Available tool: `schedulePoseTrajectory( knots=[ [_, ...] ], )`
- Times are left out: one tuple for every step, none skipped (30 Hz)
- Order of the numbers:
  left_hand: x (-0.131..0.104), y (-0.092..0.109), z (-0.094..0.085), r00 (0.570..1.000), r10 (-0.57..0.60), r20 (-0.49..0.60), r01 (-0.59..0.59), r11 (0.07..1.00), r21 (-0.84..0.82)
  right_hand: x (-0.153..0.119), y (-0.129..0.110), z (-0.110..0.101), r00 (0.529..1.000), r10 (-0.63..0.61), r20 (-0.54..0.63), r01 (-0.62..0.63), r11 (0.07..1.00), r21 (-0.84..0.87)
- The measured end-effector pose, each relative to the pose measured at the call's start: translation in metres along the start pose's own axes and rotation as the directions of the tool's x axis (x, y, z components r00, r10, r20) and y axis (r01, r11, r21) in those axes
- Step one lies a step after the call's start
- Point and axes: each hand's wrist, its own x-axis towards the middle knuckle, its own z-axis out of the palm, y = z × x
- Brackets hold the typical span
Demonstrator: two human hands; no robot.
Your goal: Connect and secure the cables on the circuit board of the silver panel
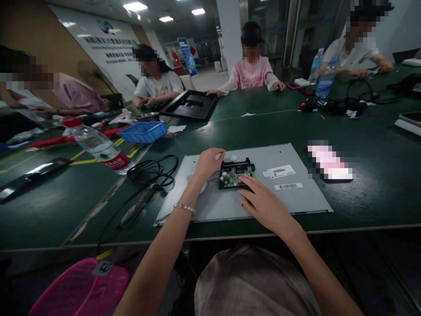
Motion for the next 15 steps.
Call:
schedulePoseTrajectory(
  knots=[
    [-0.001,-0.001,-0.001,1.000,0.028,0.005,-0.028,0.999,-0.040,0.000,0.000,0.000,1.000,0.001,0.001,-0.001,1.000,-0.004],
    [-0.002,-0.001,-0.002,0.998,0.060,0.015,-0.059,0.995,-0.077,0.000,0.000,0.000,1.000,0.001,0.005,-0.001,1.000,-0.008],
    [-0.004,-0.002,-0.003,0.996,0.090,0.025,-0.087,0.991,-0.106,0.000,0.000,0.000,1.000,0.002,0.008,-0.002,1.000,-0.013],
    [-0.005,-0.002,-0.004,0.993,0.115,0.033,-0.110,0.986,-0.126,0.000,0.000,0.000,1.000,0.002,0.012,-0.002,1.000,-0.017],
    [-0.007,-0.002,-0.005,0.990,0.133,0.038,-0.127,0.982,-0.138,0.000,0.000,0.000,1.000,0.001,0.017,-0.001,1.000,-0.021],
    [-0.008,-0.003,-0.006,0.989,0.143,0.038,-0.136,0.980,-0.143,-0.001,0.000,0.000,1.000,-0.001,0.023,0.002,1.000,-0.024],
    [-0.009,-0.003,-0.007,0.989,0.144,0.038,-0.137,0.980,-0.143,-0.001,0.000,0.000,1.000,-0.003,0.028,0.004,1.000,-0.027],
    [-0.010,-0.004,-0.009,0.989,0.141,0.043,-0.134,0.981,-0.139,-0.002,0.000,0.000,1.000,-0.006,0.030,0.007,1.000,-0.028],
    [-0.010,-0.005,-0.010,0.989,0.136,0.054,-0.127,0.983,-0.133,-0.001,0.000,-0.001,0.999,-0.011,0.032,0.012,1.000,-0.029],
    [-0.011,-0.006,-0.011,0.989,0.130,0.072,-0.120,0.985,-0.128,0.000,0.001,-0.004,0.999,-0.018,0.034,0.019,0.999,-0.031],
    [-0.011,-0.007,-0.012,0.988,0.125,0.093,-0.113,0.986,-0.124,0.003,0.001,-0.007,0.999,-0.026,0.031,0.027,0.999,-0.037],
    [-0.011,-0.008,-0.012,0.987,0.120,0.110,-0.106,0.987,-0.121,0.008,0.002,-0.012,0.999,-0.034,0.026,0.035,0.998,-0.048],
    [-0.011,-0.008,-0.013,0.986,0.115,0.121,-0.101,0.988,-0.121,0.015,0.003,-0.017,0.999,-0.039,0.024,0.040,0.997,-0.063],
    [-0.011,-0.009,-0.013,0.985,0.113,0.127,-0.097,0.988,-0.121,0.024,0.005,-0.023,0.999,-0.038,0.017,0.039,0.996,-0.083],
    [-0.011,-0.009,-0.013,0.986,0.111,0.128,-0.095,0.988,-0.122,0.036,0.007,-0.028,0.999,-0.024,0.021,0.026,0.994,-0.105]
  ],
)
